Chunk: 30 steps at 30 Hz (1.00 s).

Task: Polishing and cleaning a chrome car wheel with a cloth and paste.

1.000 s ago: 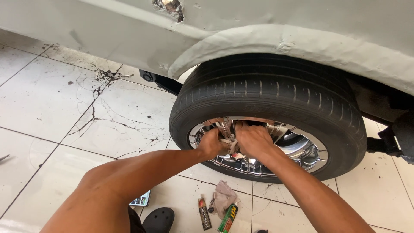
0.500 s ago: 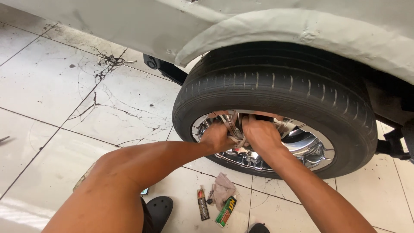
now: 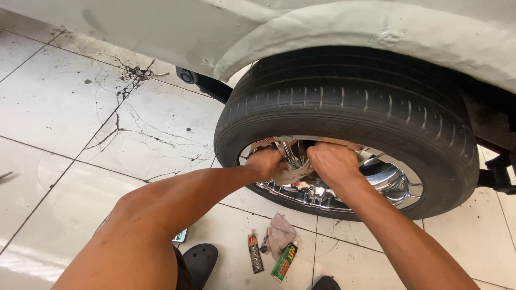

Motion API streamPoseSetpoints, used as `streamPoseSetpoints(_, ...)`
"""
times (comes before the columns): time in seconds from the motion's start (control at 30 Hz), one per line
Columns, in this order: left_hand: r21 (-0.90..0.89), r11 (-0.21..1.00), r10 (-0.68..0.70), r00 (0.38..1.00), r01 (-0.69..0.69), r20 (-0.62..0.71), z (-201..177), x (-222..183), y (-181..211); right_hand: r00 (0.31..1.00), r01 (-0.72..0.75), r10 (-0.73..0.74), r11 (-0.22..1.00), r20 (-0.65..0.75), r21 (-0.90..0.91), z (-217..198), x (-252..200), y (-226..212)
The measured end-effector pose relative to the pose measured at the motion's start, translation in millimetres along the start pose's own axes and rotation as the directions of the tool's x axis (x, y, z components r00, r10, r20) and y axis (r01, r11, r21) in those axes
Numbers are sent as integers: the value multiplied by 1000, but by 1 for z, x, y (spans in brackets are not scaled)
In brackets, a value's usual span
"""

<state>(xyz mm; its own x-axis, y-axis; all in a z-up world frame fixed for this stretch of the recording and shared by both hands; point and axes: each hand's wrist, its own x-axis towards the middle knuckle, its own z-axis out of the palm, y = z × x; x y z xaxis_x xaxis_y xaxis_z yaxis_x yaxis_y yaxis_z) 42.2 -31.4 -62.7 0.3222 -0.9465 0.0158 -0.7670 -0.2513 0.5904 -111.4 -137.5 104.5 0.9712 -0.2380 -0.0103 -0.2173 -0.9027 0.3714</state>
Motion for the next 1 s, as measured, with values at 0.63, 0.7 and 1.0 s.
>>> streamPoseSetpoints(0.63,-355,851,-377,921,388,103,-39,-33,82,999,48,-47,996,-17,81,15,2,10)
streamPoseSetpoints(0.7,-597,707,-463,886,381,17,-40,-33,94,999,4,-1,997,-42,76,19,6,8)
streamPoseSetpoints(1.0,-787,467,-667,745,403,-15,-18,-12,86,994,-102,102,995,-49,12,16,11,-3)
